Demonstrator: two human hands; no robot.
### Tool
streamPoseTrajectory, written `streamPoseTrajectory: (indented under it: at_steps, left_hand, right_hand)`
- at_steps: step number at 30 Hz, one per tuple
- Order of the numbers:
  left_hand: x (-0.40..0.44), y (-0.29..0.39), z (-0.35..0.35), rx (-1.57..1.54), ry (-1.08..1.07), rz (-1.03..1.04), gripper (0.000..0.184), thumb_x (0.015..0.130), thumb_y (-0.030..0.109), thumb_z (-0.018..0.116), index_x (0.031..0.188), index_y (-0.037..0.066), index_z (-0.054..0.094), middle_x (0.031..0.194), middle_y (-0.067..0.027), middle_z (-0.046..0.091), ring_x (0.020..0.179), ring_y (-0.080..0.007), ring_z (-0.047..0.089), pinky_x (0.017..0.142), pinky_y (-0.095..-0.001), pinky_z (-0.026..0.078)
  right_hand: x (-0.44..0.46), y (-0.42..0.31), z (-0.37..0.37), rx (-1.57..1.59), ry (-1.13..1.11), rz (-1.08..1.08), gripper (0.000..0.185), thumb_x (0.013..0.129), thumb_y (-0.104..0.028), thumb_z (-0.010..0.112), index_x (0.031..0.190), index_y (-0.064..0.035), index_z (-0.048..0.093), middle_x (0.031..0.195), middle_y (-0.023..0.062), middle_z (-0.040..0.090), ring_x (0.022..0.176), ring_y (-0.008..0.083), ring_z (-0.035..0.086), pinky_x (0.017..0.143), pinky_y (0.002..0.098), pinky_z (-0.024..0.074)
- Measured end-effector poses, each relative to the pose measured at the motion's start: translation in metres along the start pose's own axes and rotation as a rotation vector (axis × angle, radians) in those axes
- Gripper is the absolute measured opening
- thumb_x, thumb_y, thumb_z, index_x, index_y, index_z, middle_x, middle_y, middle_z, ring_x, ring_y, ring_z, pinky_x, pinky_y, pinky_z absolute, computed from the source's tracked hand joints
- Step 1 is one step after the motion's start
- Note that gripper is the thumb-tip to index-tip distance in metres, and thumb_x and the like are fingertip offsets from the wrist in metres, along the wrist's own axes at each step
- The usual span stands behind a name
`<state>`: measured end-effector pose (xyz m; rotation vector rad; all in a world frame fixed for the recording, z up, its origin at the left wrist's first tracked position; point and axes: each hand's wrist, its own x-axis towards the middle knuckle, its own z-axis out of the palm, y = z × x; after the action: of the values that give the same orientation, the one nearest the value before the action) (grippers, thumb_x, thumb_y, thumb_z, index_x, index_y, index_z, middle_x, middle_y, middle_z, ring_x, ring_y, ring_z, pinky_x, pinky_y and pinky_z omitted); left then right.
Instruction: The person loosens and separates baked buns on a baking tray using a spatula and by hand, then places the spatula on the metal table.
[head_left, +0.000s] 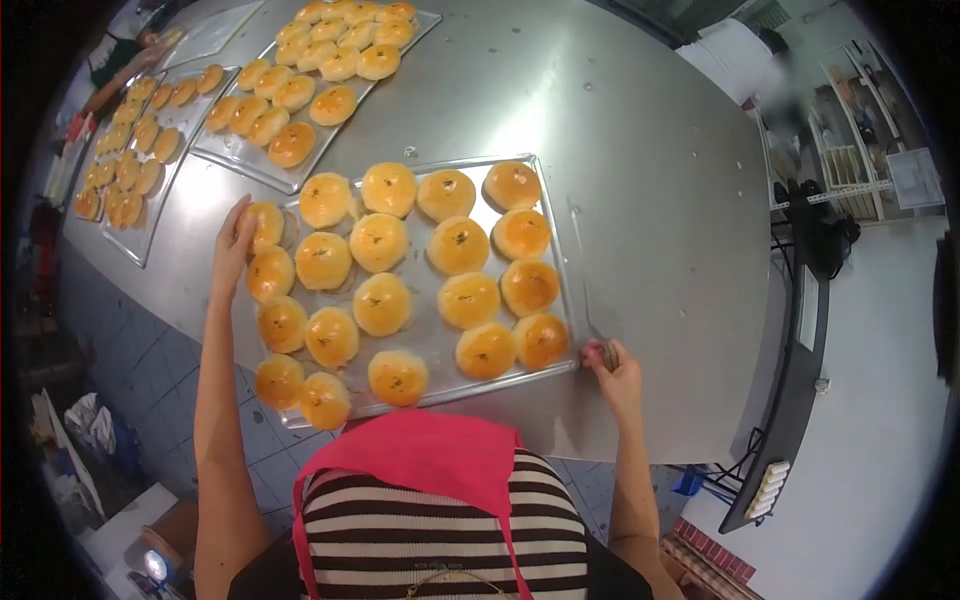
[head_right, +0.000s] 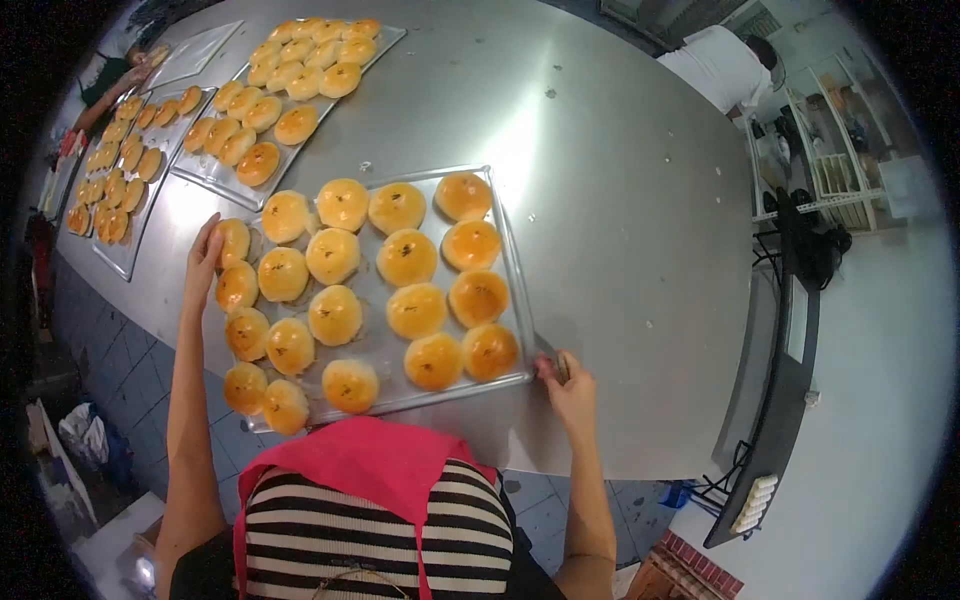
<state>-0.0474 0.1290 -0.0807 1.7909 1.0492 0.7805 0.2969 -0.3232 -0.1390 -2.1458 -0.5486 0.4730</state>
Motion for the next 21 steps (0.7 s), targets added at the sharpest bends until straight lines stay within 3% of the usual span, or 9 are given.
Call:
streamPoseTrajectory:
  at_steps: [2,3,5,6,11,15,18,20,21]
  left_hand:
    - [0.003,-0.006,0.004,0.001,0.048,0.004,0.045,0.091,0.028,0.049,0.127,0.002,0.043,0.124,-0.0122,0.047,0.113,-0.0182,0.046,0.095,-0.0271,0.035]
    - [0.003,-0.008,0.007,-0.001,0.056,0.009,0.045,0.091,0.028,0.049,0.127,0.002,0.043,0.124,-0.0122,0.047,0.113,-0.0182,0.046,0.095,-0.0271,0.035]
    - [0.003,-0.011,0.007,0.001,0.072,-0.009,0.045,0.091,0.028,0.048,0.126,0.000,0.043,0.125,-0.0121,0.047,0.112,-0.0179,0.046,0.095,-0.0270,0.035]
    - [0.003,-0.010,0.008,0.001,0.074,-0.012,0.045,0.091,0.028,0.048,0.126,0.000,0.043,0.125,-0.0121,0.047,0.112,-0.0179,0.046,0.095,-0.0270,0.035]
    - [0.012,-0.026,0.005,0.063,0.099,0.095,0.043,0.090,0.022,0.050,0.126,0.000,0.042,0.124,-0.0127,0.048,0.111,-0.0187,0.047,0.095,-0.0272,0.036]
    - [0.011,-0.021,0.005,0.020,0.028,0.023,0.045,0.087,0.018,0.054,0.126,-0.001,0.041,0.124,-0.0137,0.047,0.113,-0.0195,0.045,0.095,-0.0285,0.036]
    - [0.007,-0.019,0.011,0.164,0.011,0.160,0.048,0.084,0.015,0.057,0.127,0.002,0.041,0.122,-0.0137,0.048,0.115,-0.0211,0.044,0.096,-0.0305,0.034]
    - [-0.005,0.018,0.029,0.396,0.257,0.366,0.045,0.080,0.012,0.060,0.123,0.003,0.046,0.119,-0.0132,0.051,0.116,-0.0233,0.043,0.097,-0.0318,0.033]
    - [-0.009,0.034,0.039,0.396,0.258,0.359,0.045,0.080,0.012,0.060,0.123,0.003,0.046,0.119,-0.0132,0.051,0.116,-0.0233,0.043,0.097,-0.0318,0.033]
  right_hand:
    - [0.002,0.005,-0.001,0.410,-0.139,0.027,0.031,0.076,-0.023,0.070,0.095,-0.0011,0.059,0.060,0.0036,0.048,0.054,0.0109,0.039,0.050,0.0244,0.0365]
    - [0.007,0.008,-0.006,0.410,-0.141,0.018,0.031,0.076,-0.023,0.070,0.095,-0.0011,0.059,0.060,0.0036,0.048,0.054,0.0109,0.039,0.050,0.0244,0.0365]
    - [0.016,0.005,-0.024,-0.077,0.034,-0.046,0.035,0.074,-0.023,0.071,0.098,0.0001,0.059,0.061,0.0038,0.049,0.054,0.0112,0.040,0.051,0.0242,0.0376]
    - [0.018,-0.010,-0.034,-0.126,0.043,-0.095,0.037,0.073,-0.023,0.072,0.101,-0.0018,0.060,0.060,0.0032,0.048,0.054,0.0104,0.039,0.051,0.0243,0.0376]
    - [0.026,-0.041,-0.057,-0.243,0.067,-0.133,0.036,0.073,-0.024,0.071,0.102,-0.0045,0.063,0.056,0.0058,0.051,0.053,0.0106,0.044,0.051,0.0250,0.0389]
    - [0.041,-0.057,-0.079,-0.317,0.030,-0.135,0.034,0.073,-0.025,0.070,0.101,-0.0057,0.064,0.058,0.0078,0.054,0.053,0.0112,0.047,0.053,0.0250,0.0399]
    - [0.052,-0.074,-0.088,-0.386,0.000,-0.150,0.034,0.072,-0.025,0.070,0.100,-0.0067,0.065,0.061,0.0081,0.057,0.054,0.0126,0.049,0.055,0.0253,0.0405]
    - [0.057,-0.085,-0.091,-0.435,-0.032,-0.159,0.033,0.072,-0.024,0.070,0.100,-0.0072,0.065,0.062,0.0081,0.058,0.055,0.0134,0.050,0.056,0.0255,0.0408]
    - [0.059,-0.090,-0.092,-0.462,-0.063,-0.155,0.034,0.071,-0.024,0.071,0.100,-0.0069,0.065,0.063,0.0085,0.059,0.055,0.0139,0.051,0.056,0.0257,0.0409]
